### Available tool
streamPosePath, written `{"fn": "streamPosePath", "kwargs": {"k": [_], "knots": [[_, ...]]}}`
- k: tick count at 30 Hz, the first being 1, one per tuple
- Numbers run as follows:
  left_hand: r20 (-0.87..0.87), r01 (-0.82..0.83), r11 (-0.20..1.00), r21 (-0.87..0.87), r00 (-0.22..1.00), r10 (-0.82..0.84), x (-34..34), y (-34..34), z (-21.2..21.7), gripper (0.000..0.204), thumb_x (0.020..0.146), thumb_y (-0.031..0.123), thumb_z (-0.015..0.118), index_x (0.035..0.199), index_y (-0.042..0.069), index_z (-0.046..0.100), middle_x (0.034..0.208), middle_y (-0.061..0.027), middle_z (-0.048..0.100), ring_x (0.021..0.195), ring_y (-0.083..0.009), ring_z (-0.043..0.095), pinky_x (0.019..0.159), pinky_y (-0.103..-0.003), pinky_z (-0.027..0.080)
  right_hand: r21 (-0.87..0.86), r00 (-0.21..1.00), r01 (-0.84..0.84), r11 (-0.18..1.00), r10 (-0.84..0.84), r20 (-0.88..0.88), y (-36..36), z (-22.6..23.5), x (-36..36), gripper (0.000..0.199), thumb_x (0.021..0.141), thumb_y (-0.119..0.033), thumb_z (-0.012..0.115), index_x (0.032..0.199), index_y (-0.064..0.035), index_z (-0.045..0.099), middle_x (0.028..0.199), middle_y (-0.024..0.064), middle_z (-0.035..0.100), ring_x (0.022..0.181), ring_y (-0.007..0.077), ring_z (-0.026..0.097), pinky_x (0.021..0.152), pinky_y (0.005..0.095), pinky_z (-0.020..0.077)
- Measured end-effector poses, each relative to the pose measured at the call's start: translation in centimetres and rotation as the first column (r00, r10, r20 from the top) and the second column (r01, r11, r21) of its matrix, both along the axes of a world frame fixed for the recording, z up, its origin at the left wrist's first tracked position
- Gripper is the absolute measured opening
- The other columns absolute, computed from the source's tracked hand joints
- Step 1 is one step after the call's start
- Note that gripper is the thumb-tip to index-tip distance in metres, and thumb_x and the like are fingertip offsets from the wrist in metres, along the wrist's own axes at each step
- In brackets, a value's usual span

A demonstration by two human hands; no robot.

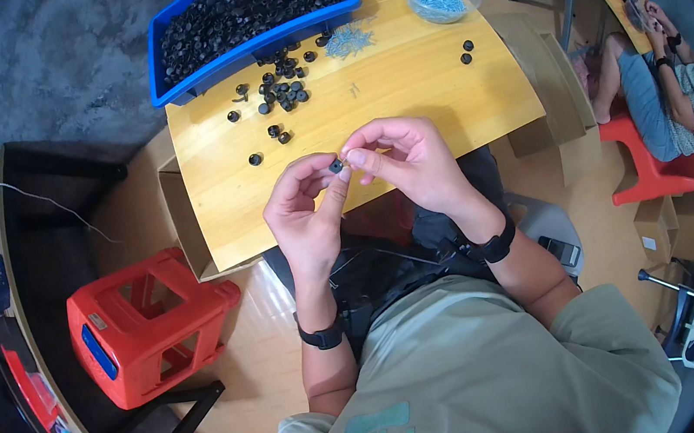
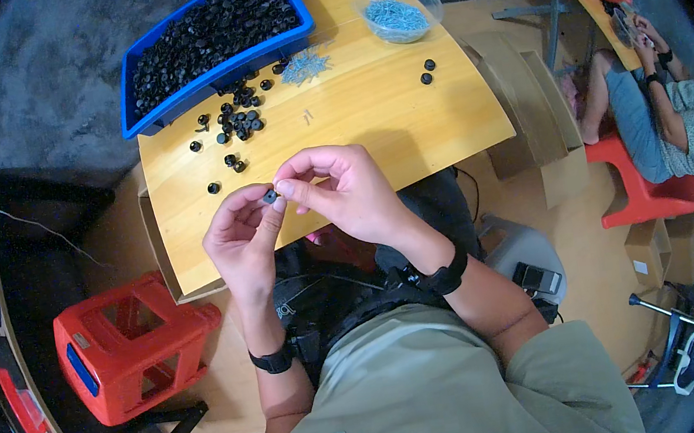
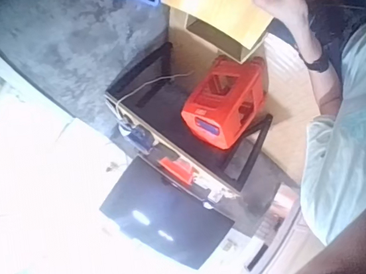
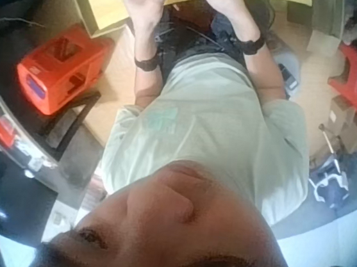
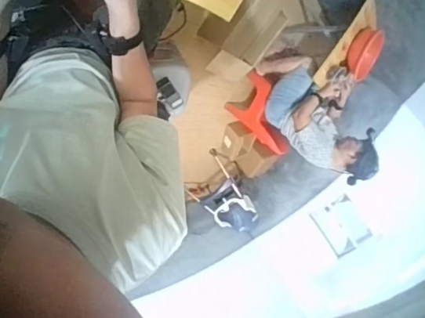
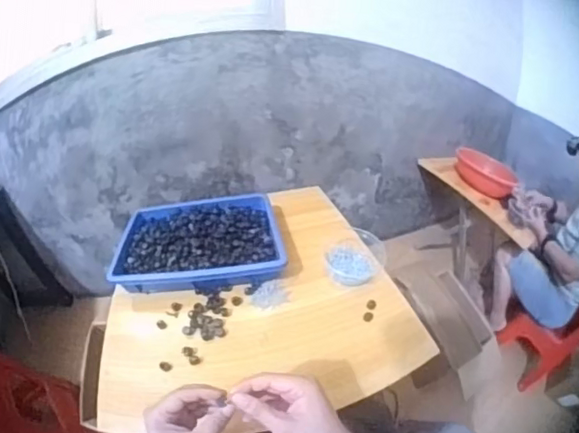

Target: Assembling small black plastic/rubber components manually.

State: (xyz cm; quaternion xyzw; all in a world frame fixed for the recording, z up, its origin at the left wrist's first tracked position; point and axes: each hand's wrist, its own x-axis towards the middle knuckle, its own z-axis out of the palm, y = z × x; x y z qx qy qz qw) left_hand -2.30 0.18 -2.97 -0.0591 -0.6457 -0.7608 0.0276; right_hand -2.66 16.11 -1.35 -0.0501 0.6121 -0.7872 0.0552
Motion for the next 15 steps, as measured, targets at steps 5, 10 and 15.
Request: {"fn": "streamPosePath", "kwargs": {"k": [5,10,15], "knots": [[-0.05,-0.019,0.997,-0.073,0.999,0.016,0.3,0.1,0.1,0.024,0.079,-0.008,0.069,0.101,-0.005,0.062,0.095,-0.0082,0.065,0.086,-0.0125,0.063,0.077,-0.024,0.051,0.181,0.988,0.101,0.978,-0.077,-0.132,-0.5,0.3,0.4,0.011,0.087,-0.005,0.063,0.095,0.0028,0.065,0.086,0.0066,0.067,0.077,0.0122,0.064,0.066,0.0251,0.053],[-0.055,-0.037,0.993,-0.113,0.998,0.031,0.3,0.2,0.3,0.023,0.078,-0.008,0.07,0.099,-0.004,0.063,0.096,-0.0082,0.065,0.085,-0.0122,0.063,0.077,-0.024,0.051,0.443,0.896,0.25,0.861,-0.032,-0.443,-0.6,1.2,0.5,0.007,0.083,0.0,0.062,0.089,0.0027,0.062,0.083,0.0129,0.064,0.073,0.0254,0.064,0.064,0.0315,0.0517],[-0.046,-0.05,0.992,-0.12,0.998,0.045,0.4,0.4,0.4,0.02,0.077,-0.007,0.07,0.095,-0.004,0.064,0.094,-0.007,0.062,0.082,-0.0107,0.061,0.074,-0.023,0.051,0.495,0.847,0.308,0.812,0.002,-0.531,-0.6,1.8,0.7,0.004,0.081,0.001,0.06,0.086,0.0019,0.06,0.081,0.0143,0.061,0.071,0.0316,0.062,0.062,0.036,0.0501]]}}
